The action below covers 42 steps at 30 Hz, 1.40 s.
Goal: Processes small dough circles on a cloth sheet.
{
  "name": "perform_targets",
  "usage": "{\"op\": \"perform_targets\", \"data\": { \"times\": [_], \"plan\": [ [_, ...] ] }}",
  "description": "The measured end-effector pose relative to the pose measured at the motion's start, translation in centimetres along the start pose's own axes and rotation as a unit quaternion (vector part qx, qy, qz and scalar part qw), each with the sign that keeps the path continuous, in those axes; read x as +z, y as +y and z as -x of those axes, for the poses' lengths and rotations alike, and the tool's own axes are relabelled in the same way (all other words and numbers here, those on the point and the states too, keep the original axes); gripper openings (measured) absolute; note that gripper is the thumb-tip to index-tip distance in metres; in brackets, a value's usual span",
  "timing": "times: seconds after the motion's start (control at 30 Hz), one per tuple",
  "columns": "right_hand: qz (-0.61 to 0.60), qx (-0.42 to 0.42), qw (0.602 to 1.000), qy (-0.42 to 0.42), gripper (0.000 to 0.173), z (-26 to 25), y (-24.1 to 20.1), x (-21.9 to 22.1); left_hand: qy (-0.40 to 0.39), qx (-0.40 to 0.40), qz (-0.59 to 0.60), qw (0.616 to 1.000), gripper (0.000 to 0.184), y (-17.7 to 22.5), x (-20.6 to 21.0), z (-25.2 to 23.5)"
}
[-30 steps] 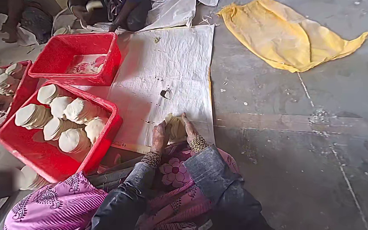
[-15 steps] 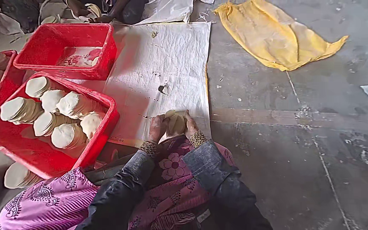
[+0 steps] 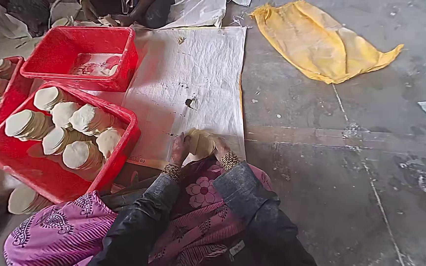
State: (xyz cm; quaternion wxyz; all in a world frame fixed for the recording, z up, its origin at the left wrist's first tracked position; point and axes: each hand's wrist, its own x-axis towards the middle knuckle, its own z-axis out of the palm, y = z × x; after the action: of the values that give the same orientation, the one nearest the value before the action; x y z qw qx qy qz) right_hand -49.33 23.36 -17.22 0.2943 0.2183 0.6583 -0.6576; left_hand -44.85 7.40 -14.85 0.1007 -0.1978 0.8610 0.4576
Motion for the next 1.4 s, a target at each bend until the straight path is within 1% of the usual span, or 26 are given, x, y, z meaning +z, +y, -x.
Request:
{"op": "perform_targets", "data": {
  "times": [0.07, 0.13, 0.17, 0.23, 0.33, 0.4, 0.43, 0.5, 0.57, 0.6, 0.67, 0.73, 0.77, 0.8, 0.83, 0.9, 0.93, 1.0, 1.07, 1.1, 1.13, 1.2, 1.23, 1.27, 1.33, 1.4],
  "plan": [
    [0.132, -0.035, 0.991, -0.007, 0.051, 0.1, -0.4, 0.1, 0.003, 0.003, 0.053, 0.999, 0.047, -1.5, 0.2, 0.0],
    [0.264, -0.05, 0.963, -0.019, 0.067, 0.0, -1.0, 0.5, -0.013, -0.014, 0.034, 0.999, 0.065, -1.2, 0.2, -0.1],
    [0.323, -0.053, 0.945, -0.02, 0.068, 0.2, -1.5, 0.8, -0.027, -0.028, -0.006, 0.999, 0.067, -0.6, 0.1, -0.4],
    [0.404, -0.065, 0.912, -0.014, 0.067, 1.1, -2.9, 1.3, -0.046, -0.046, -0.067, 0.996, 0.056, 0.8, -0.3, -0.8],
    [0.354, -0.157, 0.921, 0.041, 0.065, 2.7, -3.0, 1.1, 0.008, 0.013, -0.02, 1.0, 0.046, 0.8, -1.5, -0.2],
    [0.285, -0.244, 0.925, 0.064, 0.06, 3.4, -1.9, -0.1, 0.046, 0.076, 0.014, 0.996, 0.049, -0.5, -2.4, 1.6],
    [0.292, -0.263, 0.917, 0.063, 0.06, 3.7, -1.8, -0.7, 0.052, 0.097, 0.003, 0.994, 0.049, -1.1, -2.7, 2.2],
    [0.393, -0.228, 0.89, 0.042, 0.064, 3.4, -1.9, -0.8, 0.01, 0.075, -0.059, 0.995, 0.053, -1.8, -2.4, 2.3],
    [0.519, -0.154, 0.841, 0.006, 0.054, 2.8, -2.3, 1.0, -0.054, 0.027, -0.142, 0.988, 0.049, -1.6, -0.8, 1.5],
    [0.544, -0.147, 0.826, 0.0, 0.046, 2.6, -2.9, 1.8, -0.063, 0.029, -0.162, 0.984, 0.043, -1.2, -0.2, 0.9],
    [0.493, -0.198, 0.847, 0.01, 0.041, 2.6, -3.4, 1.6, -0.034, 0.04, -0.131, 0.99, 0.035, -0.1, -0.6, 0.9],
    [0.374, -0.278, 0.884, 0.044, 0.043, 3.0, -2.3, 0.0, 0.025, 0.058, -0.071, 0.995, 0.037, 0.1, -2.3, 2.2],
    [0.35, -0.286, 0.89, 0.052, 0.046, 3.1, -2.1, -0.7, 0.055, 0.077, -0.055, 0.994, 0.038, -0.5, -2.9, 2.3],
    [0.375, -0.267, 0.886, 0.05, 0.051, 3.0, -2.1, -1.1, 0.067, 0.085, -0.056, 0.993, 0.04, -1.3, -3.0, 2.1],
    [0.434, -0.227, 0.871, 0.039, 0.053, 2.7, -2.0, -0.9, 0.045, 0.062, -0.084, 0.994, 0.043, -1.7, -2.9, 1.9],
    [0.532, -0.157, 0.832, 0.015, 0.048, 2.1, -2.3, 0.3, -0.013, 0.019, -0.144, 0.989, 0.035, -1.7, -1.9, 1.0],
    [0.536, -0.157, 0.829, 0.016, 0.044, 1.9, -2.8, 0.6, -0.024, 0.015, -0.146, 0.989, 0.032, -1.4, -1.7, 0.5],
    [0.45, -0.227, 0.863, 0.031, 0.04, 2.4, -2.7, -0.5, 0.024, 0.052, -0.094, 0.994, 0.029, -1.4, -1.9, 1.3],
    [0.347, -0.285, 0.893, 0.037, 0.043, 2.8, -1.9, -2.2, 0.092, 0.14, -0.04, 0.985, 0.032, -3.0, -2.6, 2.1],
    [0.352, -0.283, 0.891, 0.039, 0.046, 2.6, -1.7, -2.6, 0.098, 0.155, -0.043, 0.982, 0.038, -3.7, -2.7, 2.1],
    [0.406, -0.245, 0.88, 0.03, 0.051, 2.5, -1.6, -2.3, 0.069, 0.127, -0.077, 0.987, 0.043, -4.1, -2.6, 2.0],
    [0.539, -0.161, 0.827, -0.011, 0.053, 2.1, -1.8, -0.6, -0.013, 0.056, -0.155, 0.986, 0.038, -3.5, -1.5, 1.5],
    [0.562, -0.15, 0.813, -0.022, 0.052, 2.1, -2.4, 0.0, -0.033, 0.046, -0.166, 0.985, 0.035, -2.9, -1.2, 1.0],
    [0.549, -0.166, 0.819, -0.019, 0.049, 2.3, -3.0, -0.2, -0.022, 0.052, -0.15, 0.987, 0.032, -2.4, -1.2, 0.9],
    [0.434, -0.237, 0.869, 0.01, 0.045, 3.0, -2.3, -1.8, 0.051, 0.099, -0.072, 0.991, 0.031, -3.0, -2.2, 2.0],
    [0.393, -0.27, 0.879, 0.023, 0.05, 2.8, -1.9, -3.0, 0.09, 0.14, -0.047, 0.985, 0.038, -4.1, -3.0, 2.1]
  ]
}}
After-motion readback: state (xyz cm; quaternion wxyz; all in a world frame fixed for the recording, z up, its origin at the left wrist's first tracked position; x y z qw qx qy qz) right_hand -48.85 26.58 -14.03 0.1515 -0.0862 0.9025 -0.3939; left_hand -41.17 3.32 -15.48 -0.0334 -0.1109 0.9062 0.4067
